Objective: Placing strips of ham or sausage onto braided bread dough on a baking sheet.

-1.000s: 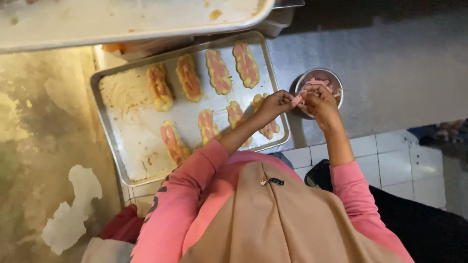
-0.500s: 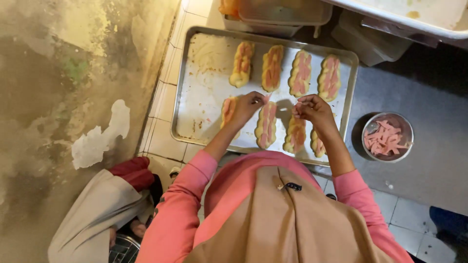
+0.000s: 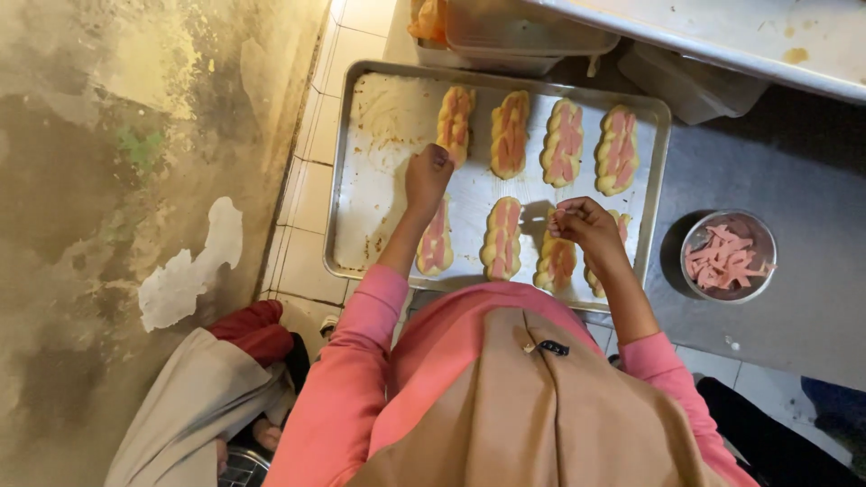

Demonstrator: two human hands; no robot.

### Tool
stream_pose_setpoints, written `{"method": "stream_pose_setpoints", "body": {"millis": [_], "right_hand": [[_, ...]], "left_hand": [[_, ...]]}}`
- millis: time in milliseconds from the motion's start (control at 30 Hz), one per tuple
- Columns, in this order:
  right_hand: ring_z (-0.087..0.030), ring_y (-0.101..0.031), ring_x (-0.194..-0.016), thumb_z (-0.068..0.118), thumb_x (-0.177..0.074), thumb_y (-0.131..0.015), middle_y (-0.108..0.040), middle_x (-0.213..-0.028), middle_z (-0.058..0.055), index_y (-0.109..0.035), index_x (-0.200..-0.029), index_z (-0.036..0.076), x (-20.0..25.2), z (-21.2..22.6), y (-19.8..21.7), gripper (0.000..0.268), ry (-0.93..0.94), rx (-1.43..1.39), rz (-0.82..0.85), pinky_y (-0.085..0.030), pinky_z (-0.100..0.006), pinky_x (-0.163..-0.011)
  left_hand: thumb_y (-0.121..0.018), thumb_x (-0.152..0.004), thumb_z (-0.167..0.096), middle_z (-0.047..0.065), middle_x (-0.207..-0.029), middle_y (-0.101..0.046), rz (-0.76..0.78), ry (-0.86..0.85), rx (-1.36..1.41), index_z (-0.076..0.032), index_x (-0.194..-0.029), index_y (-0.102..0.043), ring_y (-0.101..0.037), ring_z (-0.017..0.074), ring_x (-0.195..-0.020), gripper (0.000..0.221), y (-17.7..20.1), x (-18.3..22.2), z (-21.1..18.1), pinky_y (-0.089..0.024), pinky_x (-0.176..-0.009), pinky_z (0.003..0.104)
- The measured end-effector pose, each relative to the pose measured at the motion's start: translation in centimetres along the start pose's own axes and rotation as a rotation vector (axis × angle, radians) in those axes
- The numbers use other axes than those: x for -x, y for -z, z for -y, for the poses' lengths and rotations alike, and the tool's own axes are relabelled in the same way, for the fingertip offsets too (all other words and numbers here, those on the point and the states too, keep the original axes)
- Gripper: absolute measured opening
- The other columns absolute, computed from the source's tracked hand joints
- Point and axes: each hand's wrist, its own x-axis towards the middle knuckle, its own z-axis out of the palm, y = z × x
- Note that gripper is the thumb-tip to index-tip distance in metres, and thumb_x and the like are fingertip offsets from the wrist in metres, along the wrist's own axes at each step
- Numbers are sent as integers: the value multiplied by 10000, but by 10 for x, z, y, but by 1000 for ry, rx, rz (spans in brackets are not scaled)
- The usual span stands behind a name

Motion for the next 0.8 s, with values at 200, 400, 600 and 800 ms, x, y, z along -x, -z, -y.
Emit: {"method": "stream_pose_setpoints", "body": {"millis": [200,400,600,800], "right_hand": [[-229,-735,-831,35,-975,-657,-645,-948,-94,-620,-1176,-30,7,-1,3,214,-28,-11,-30,-657,-370,-781],[-230,-729,-846,17,-974,-634,-633,-944,-94,-627,-1171,-33,4,-8,-2,203,4,-17,-27,-657,-383,-788],[-215,-722,-849,8,-960,-638,-615,-933,-85,-634,-1157,-23,4,-7,-10,200,9,-15,-29,-650,-371,-801],[-199,-703,-873,14,-981,-629,-607,-955,-73,-648,-1162,-18,12,3,-15,184,5,30,-26,-625,-360,-837]], "left_hand": [[-694,-835,-232,128,-846,-702,-20,-42,-60,-122,-971,-657,-678,420,-936,180,12,7,-11,-564,-845,531],[-682,-838,-207,93,-826,-720,-47,-156,-82,-139,-988,-702,-637,346,-907,166,12,-1,13,-570,-825,474],[-675,-848,-166,122,-776,-633,-54,-236,143,-136,-944,-695,-640,342,-782,103,24,7,0,-549,-731,449],[-650,-916,-110,124,-898,-758,32,-149,361,-138,-1046,-698,-717,305,-800,141,40,7,-14,-562,-736,375]]}}
